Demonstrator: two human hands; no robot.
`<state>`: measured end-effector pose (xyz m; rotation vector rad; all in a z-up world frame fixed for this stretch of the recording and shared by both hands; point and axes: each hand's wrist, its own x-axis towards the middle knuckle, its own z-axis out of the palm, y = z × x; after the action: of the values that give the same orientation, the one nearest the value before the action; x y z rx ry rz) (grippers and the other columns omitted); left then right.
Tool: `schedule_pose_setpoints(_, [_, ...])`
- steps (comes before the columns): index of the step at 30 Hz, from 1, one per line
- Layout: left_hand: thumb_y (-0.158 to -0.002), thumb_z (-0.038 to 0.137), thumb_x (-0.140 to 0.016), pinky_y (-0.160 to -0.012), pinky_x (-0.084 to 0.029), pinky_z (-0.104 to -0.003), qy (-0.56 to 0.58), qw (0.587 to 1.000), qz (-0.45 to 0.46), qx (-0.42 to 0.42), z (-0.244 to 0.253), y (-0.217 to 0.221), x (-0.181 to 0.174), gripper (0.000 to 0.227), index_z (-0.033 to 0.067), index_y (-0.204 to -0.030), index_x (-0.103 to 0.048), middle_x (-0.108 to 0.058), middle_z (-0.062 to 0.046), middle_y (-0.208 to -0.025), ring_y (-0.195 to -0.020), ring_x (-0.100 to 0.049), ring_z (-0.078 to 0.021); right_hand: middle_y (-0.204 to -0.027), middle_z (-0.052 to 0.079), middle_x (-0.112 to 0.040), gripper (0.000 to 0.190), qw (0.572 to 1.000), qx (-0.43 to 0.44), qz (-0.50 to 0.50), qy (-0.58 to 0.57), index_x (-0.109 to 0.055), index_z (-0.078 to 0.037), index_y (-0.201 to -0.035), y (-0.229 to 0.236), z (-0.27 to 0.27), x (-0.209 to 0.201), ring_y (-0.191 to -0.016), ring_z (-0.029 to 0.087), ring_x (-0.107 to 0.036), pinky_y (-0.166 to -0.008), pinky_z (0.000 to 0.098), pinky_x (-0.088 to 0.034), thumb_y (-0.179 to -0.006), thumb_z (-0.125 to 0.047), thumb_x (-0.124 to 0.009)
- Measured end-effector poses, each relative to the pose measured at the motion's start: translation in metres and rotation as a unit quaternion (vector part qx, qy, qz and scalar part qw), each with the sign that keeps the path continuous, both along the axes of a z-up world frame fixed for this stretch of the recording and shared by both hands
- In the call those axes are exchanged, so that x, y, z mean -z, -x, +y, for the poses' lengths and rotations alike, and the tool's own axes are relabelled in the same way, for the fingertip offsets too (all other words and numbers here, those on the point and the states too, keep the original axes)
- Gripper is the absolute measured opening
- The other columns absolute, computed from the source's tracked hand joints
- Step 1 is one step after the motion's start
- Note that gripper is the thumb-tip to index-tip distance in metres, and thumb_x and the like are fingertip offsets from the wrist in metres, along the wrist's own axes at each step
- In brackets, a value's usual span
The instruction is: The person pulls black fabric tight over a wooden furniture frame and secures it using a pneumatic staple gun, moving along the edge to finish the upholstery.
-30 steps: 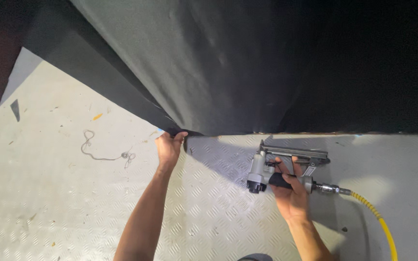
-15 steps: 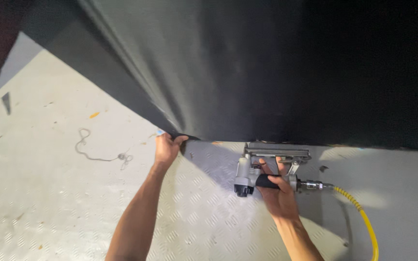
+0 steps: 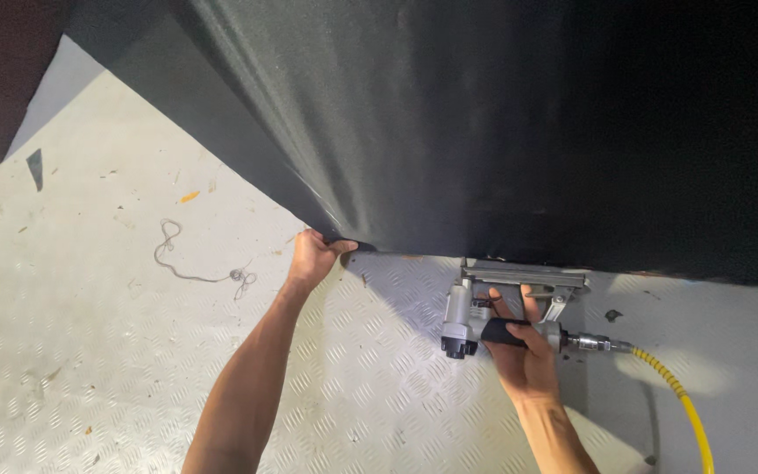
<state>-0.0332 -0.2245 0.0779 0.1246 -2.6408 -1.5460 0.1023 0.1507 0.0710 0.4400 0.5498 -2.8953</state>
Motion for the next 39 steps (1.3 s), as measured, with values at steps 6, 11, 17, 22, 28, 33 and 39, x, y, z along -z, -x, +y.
schedule_pose_setpoints(6, [-0.081, 0.026, -0.095, -0.052, -0.044, -0.037, 0.150, 0.976, -0.139, -0.073, 0.005, 0.001, -0.010, 0.056, -0.0151, -0.061, -0.062, -0.063, -0.017, -0.062, -0.053, -0.049, -0.0174, -0.137, 0.017, -0.065, 0.065, 1.000, 0.025, -0.008, -0.001, -0.060, -0.025, -0.140, 0.002, -0.003, -0.003, -0.135, 0.037, -0.053, -0.108, 0.0629, -0.036, -0.080, 0.000, -0.057])
schedule_pose_setpoints(11, [-0.074, 0.018, -0.089, -0.054, -0.052, -0.030, -0.024, 0.999, -0.023, -0.029, 0.008, 0.000, -0.006, 0.026, 0.0003, -0.071, -0.071, -0.073, 0.000, -0.067, -0.056, -0.062, -0.0068, -0.134, 0.016, -0.065, 0.069, 0.999, 0.031, -0.014, 0.001, -0.056, -0.025, -0.143, 0.003, -0.003, 0.004, -0.137, 0.036, -0.053, -0.112, 0.0637, -0.036, -0.080, 0.002, -0.056])
schedule_pose_setpoints(17, [-0.076, 0.022, -0.092, -0.049, -0.045, -0.036, 0.046, 0.995, -0.073, -0.051, 0.004, 0.000, 0.002, 0.044, -0.0062, -0.057, -0.064, -0.064, -0.006, -0.056, -0.050, -0.049, -0.0122, -0.127, 0.017, -0.068, 0.067, 0.997, 0.037, 0.031, 0.056, -0.058, -0.021, -0.143, 0.003, -0.002, 0.019, -0.136, 0.037, -0.052, -0.112, 0.0676, -0.033, -0.083, 0.006, -0.056])
schedule_pose_setpoints(22, [-0.074, 0.025, -0.094, -0.049, -0.044, -0.035, 0.055, 0.992, -0.083, -0.075, 0.002, 0.001, 0.007, 0.048, -0.0059, -0.057, -0.062, -0.061, -0.007, -0.054, -0.047, -0.048, -0.0134, -0.133, 0.018, -0.068, 0.061, 0.998, 0.029, 0.036, 0.045, -0.066, -0.024, -0.133, -0.002, -0.006, 0.016, -0.136, 0.038, -0.052, -0.112, 0.0674, -0.031, -0.080, 0.007, -0.056])
schedule_pose_setpoints(28, [-0.073, 0.028, -0.094, -0.047, -0.041, -0.038, 0.056, 0.993, -0.076, -0.071, 0.002, 0.002, 0.011, 0.052, -0.0063, -0.054, -0.059, -0.059, -0.006, -0.053, -0.047, -0.046, -0.0135, -0.140, 0.018, -0.065, 0.058, 0.996, 0.028, 0.044, 0.065, -0.073, -0.025, -0.124, -0.002, -0.010, 0.008, -0.140, 0.037, -0.049, -0.114, 0.0684, -0.030, -0.080, 0.007, -0.055])
schedule_pose_setpoints(33, [-0.072, 0.027, -0.095, -0.046, -0.042, -0.039, 0.081, 0.991, -0.075, -0.073, 0.001, 0.002, 0.007, 0.055, -0.0055, -0.050, -0.056, -0.057, -0.007, -0.052, -0.045, -0.046, -0.0154, -0.141, 0.018, -0.065, 0.058, 0.996, 0.032, 0.033, 0.076, -0.074, -0.026, -0.122, -0.001, -0.021, 0.012, -0.139, 0.039, -0.049, -0.114, 0.0673, -0.028, -0.078, 0.006, -0.056])
schedule_pose_setpoints(39, [-0.072, 0.025, -0.093, -0.046, -0.044, -0.036, 0.011, 0.996, -0.065, -0.068, 0.008, -0.001, -0.003, 0.041, -0.0025, -0.062, -0.064, -0.062, -0.004, -0.055, -0.047, -0.052, -0.0129, -0.142, 0.020, -0.060, 0.055, 0.993, 0.019, 0.064, 0.098, -0.072, -0.026, -0.124, 0.003, -0.033, 0.015, -0.142, 0.038, -0.047, -0.114, 0.0680, -0.031, -0.082, 0.006, -0.057])
